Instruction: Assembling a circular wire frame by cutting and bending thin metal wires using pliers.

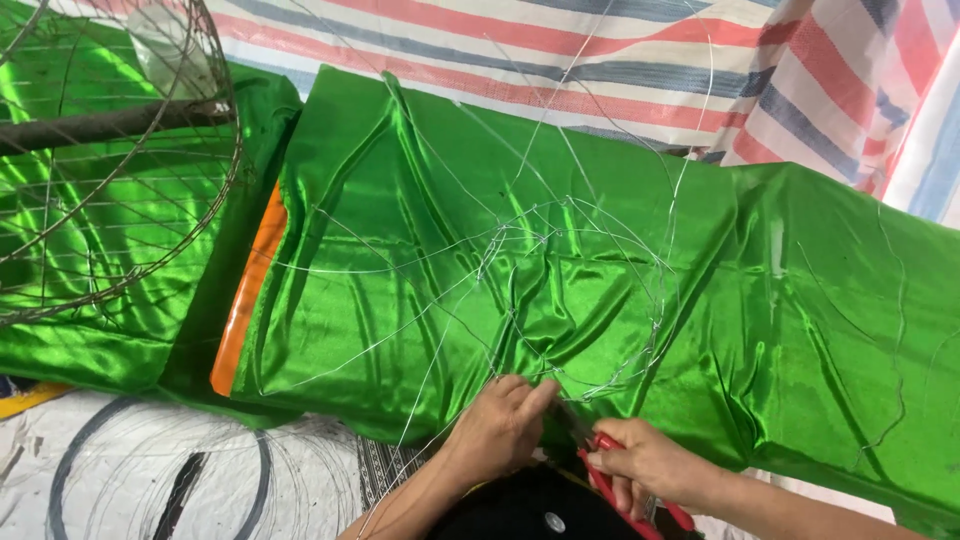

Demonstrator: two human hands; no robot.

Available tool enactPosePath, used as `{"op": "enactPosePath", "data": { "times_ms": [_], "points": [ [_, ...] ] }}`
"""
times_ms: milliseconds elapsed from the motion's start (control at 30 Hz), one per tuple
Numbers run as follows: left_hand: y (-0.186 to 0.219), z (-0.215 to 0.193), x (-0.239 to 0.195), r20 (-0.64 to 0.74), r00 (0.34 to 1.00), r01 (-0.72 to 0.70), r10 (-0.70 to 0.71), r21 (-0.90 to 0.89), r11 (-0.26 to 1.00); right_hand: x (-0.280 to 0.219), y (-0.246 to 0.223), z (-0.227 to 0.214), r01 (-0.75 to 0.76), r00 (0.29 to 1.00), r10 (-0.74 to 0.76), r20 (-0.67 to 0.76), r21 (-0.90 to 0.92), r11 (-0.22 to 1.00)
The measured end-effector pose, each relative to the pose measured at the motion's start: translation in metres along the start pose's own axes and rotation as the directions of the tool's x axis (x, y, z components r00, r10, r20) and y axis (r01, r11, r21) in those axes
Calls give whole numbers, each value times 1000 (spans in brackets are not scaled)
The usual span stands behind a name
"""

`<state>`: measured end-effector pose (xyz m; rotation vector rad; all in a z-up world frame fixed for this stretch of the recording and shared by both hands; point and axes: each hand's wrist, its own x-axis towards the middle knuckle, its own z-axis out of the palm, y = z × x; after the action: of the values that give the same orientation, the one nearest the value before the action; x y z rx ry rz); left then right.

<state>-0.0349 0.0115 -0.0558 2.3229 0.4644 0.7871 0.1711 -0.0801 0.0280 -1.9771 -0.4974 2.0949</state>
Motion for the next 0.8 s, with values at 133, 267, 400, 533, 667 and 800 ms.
{"op": "enactPosePath", "data": {
  "times_ms": [133, 267, 400, 533, 667, 800],
  "points": [
    [3, 2, 3, 44, 998, 34, -39, 103, 994, -1, 4, 4, 46, 998, -46, -31, -18, 999],
    [0, 3, 1, 65, 996, 62, -64, 34, 997, 0, 9, 1, 41, 999, -41, -6, -11, 999],
    [0, 1, 1, 109, 988, 115, -113, -16, 993, -7, 1, -2, -22, 999, 23, 26, -38, 999],
    [4, -3, 5, 113, 979, 178, -168, -83, 980, -3, 7, -12, -32, 999, 36, 35, -118, 992],
    [3, 0, 4, 174, 928, 351, -330, -108, 930, -12, 5, -11, -38, 998, 43, 50, -110, 993],
    [2, 1, 3, 223, 919, 353, -325, -98, 930, -17, 3, -11, -30, 999, 34, 37, -116, 993]
  ]
}}
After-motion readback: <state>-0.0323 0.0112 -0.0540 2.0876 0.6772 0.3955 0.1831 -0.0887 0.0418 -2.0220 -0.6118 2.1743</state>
